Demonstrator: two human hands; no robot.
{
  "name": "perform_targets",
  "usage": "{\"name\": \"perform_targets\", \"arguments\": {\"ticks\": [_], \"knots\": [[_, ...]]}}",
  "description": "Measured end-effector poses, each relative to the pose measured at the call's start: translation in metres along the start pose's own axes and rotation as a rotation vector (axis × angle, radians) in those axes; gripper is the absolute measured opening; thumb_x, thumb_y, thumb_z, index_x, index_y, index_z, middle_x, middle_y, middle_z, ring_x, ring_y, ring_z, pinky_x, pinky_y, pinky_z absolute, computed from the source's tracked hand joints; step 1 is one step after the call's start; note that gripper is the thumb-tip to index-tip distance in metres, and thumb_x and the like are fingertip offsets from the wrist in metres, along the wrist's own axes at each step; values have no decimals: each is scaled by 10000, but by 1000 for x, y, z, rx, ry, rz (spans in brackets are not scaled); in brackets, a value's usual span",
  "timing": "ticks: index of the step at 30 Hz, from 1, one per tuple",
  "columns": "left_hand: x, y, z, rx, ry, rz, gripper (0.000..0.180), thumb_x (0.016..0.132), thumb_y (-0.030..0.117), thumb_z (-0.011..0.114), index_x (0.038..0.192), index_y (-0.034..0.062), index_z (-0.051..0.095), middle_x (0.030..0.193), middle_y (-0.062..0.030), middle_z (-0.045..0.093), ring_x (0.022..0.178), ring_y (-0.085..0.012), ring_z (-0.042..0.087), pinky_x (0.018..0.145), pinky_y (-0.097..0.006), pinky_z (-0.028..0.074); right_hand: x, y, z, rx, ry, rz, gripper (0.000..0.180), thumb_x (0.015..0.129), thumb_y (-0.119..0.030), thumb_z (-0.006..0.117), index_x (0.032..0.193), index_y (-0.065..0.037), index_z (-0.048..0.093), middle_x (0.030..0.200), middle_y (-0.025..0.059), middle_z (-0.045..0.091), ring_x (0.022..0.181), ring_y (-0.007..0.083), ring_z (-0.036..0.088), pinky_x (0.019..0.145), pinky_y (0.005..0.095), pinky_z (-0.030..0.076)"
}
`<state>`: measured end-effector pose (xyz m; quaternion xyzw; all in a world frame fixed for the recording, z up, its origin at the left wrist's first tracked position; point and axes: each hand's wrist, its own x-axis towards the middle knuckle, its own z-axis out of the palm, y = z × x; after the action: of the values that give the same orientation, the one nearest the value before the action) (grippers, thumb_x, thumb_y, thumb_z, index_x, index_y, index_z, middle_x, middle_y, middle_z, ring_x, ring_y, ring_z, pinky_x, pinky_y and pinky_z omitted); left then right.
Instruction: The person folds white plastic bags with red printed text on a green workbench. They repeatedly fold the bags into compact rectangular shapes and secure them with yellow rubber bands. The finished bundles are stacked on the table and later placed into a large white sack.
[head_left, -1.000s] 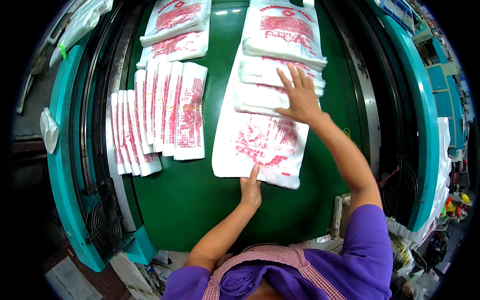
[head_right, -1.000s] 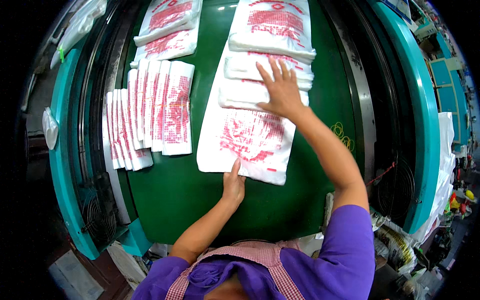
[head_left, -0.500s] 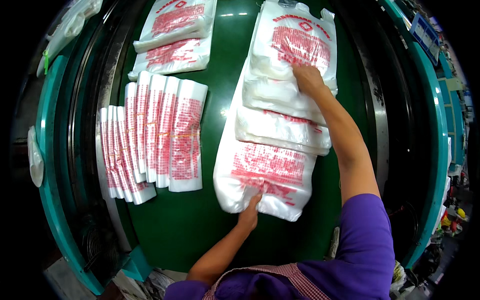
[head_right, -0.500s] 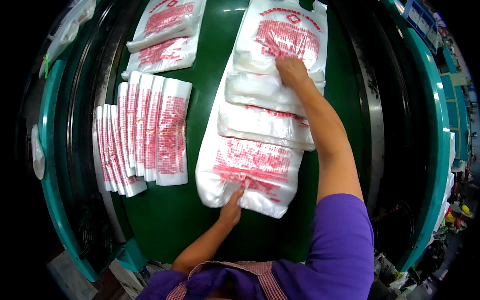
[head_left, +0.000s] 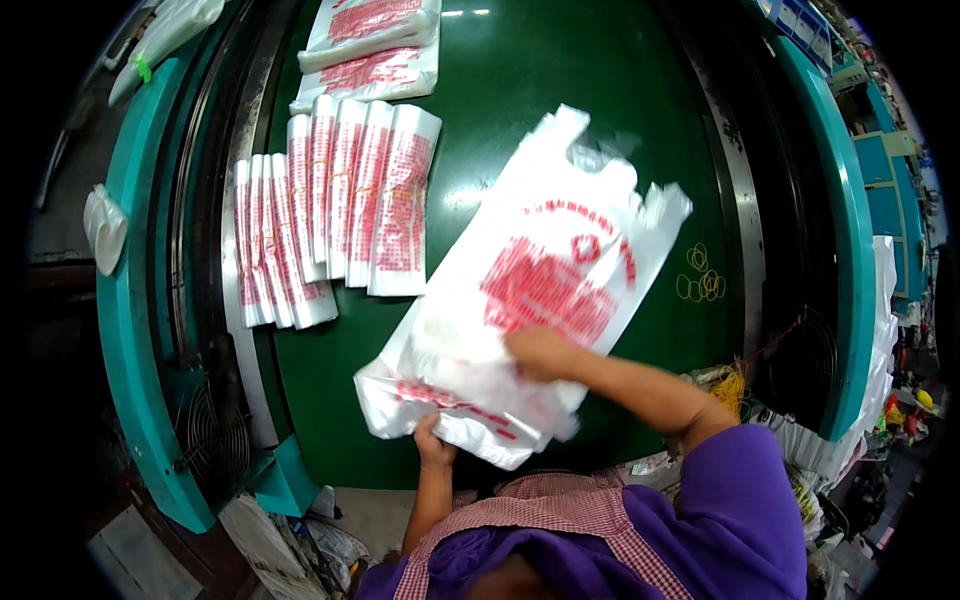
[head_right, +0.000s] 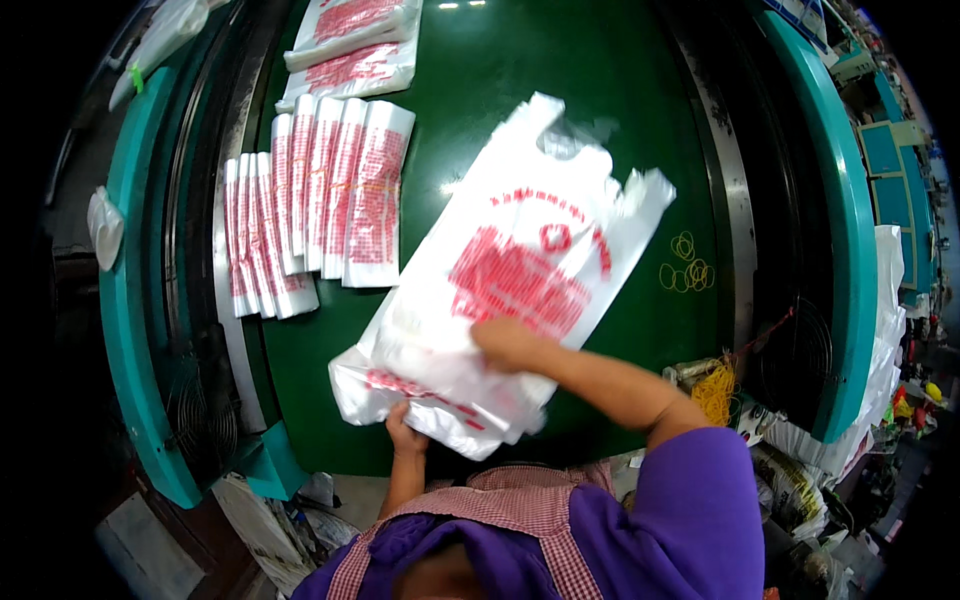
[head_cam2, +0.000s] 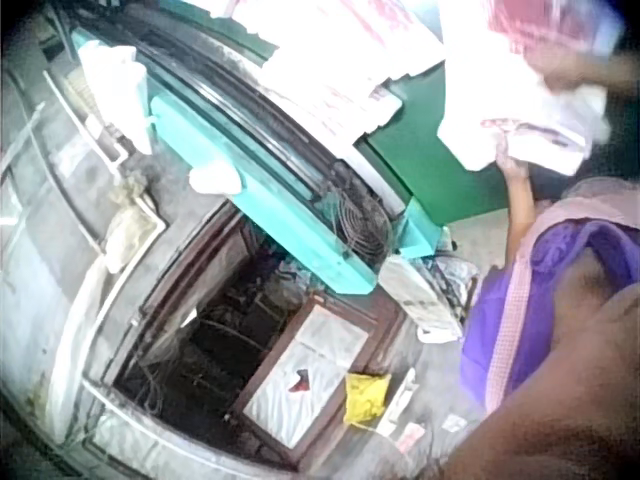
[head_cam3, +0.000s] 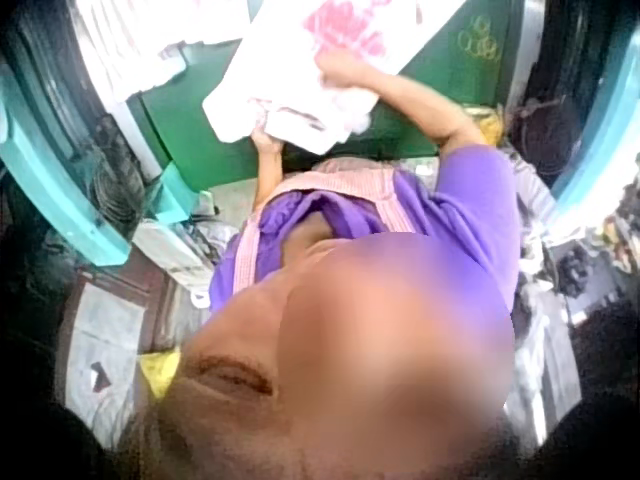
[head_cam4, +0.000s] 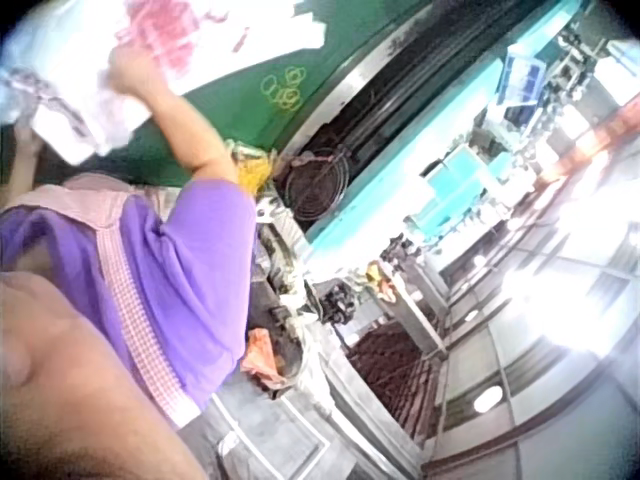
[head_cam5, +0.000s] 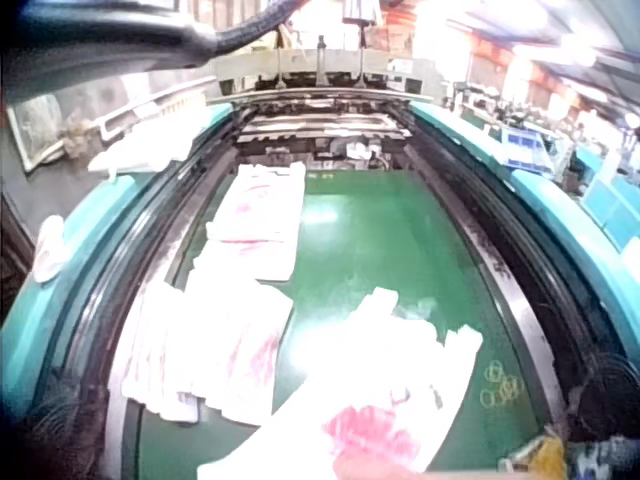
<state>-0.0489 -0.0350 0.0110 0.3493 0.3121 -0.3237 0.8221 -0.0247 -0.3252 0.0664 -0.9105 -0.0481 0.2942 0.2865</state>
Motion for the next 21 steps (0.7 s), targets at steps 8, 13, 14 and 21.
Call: {"name": "perform_targets", "arguments": {"ticks": [8,13,14,21], "knots": [[-30,70,41,1057,-241,371,354,779,102,620,1121,12,601,1105,-118,619,1035,-265,587,925,-400,456,27,-50,128,275,34,-215,399,725,-224,687,1028,6,567,873,199,647,803,366,647,671,461,505],[-18,133,164,1774,-732,618,372,720,231,684,1023,22,627,1021,-198,611,990,-360,562,821,-434,420,36,-47,107,364,110,-146,431,754,-204,673,1096,12,523,924,188,638,830,335,640,673,431,509],[-5,143,191,1868,-804,635,330,728,255,671,963,28,631,954,-177,615,933,-346,569,763,-428,411,38,-44,98,393,136,-125,438,759,-199,670,1109,13,514,934,186,636,836,328,638,673,424,510],[53,140,413,1775,-1495,645,200,756,192,625,867,30,589,841,-172,621,763,-380,600,641,-455,455,40,5,26,887,495,136,490,800,-170,650,1205,21,452,1005,171,622,874,284,629,676,381,516]]}}
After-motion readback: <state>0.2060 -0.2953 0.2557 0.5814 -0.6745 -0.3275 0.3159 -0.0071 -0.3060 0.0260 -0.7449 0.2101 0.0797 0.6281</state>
